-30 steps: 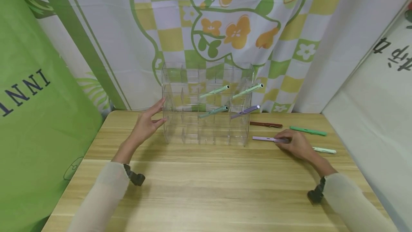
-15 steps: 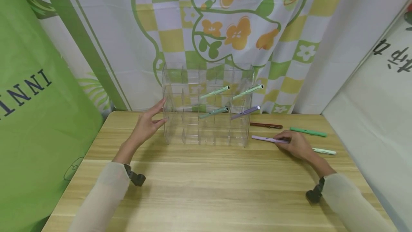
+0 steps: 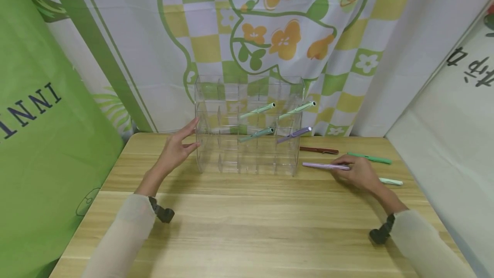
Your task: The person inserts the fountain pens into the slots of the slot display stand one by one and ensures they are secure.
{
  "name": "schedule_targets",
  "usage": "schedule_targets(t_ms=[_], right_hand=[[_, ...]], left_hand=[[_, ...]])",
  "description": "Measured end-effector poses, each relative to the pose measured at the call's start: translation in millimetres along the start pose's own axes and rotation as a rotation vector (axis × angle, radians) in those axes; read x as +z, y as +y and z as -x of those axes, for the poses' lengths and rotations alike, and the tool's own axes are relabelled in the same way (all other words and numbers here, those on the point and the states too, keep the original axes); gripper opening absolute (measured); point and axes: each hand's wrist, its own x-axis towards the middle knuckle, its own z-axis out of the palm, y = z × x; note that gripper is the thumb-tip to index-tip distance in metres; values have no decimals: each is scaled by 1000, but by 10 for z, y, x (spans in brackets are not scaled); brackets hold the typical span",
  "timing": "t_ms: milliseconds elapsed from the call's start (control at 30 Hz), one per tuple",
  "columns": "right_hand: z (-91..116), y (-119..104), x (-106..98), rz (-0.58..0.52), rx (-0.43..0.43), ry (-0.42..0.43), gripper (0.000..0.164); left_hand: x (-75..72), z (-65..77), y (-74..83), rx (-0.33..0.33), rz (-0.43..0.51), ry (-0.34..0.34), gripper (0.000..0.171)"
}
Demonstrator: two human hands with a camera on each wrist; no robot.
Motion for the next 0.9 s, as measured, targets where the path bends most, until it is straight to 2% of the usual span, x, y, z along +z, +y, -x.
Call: schedule_targets(t_ms=[367,900], right_hand=[[16,-104,-73,-74,50,43,20],[52,-228,-154,-203,-5,73,23]], left_hand=[[-2,-5,-3,-3,8,-5,80],[2,-8,-21,-5,7,-2,81]])
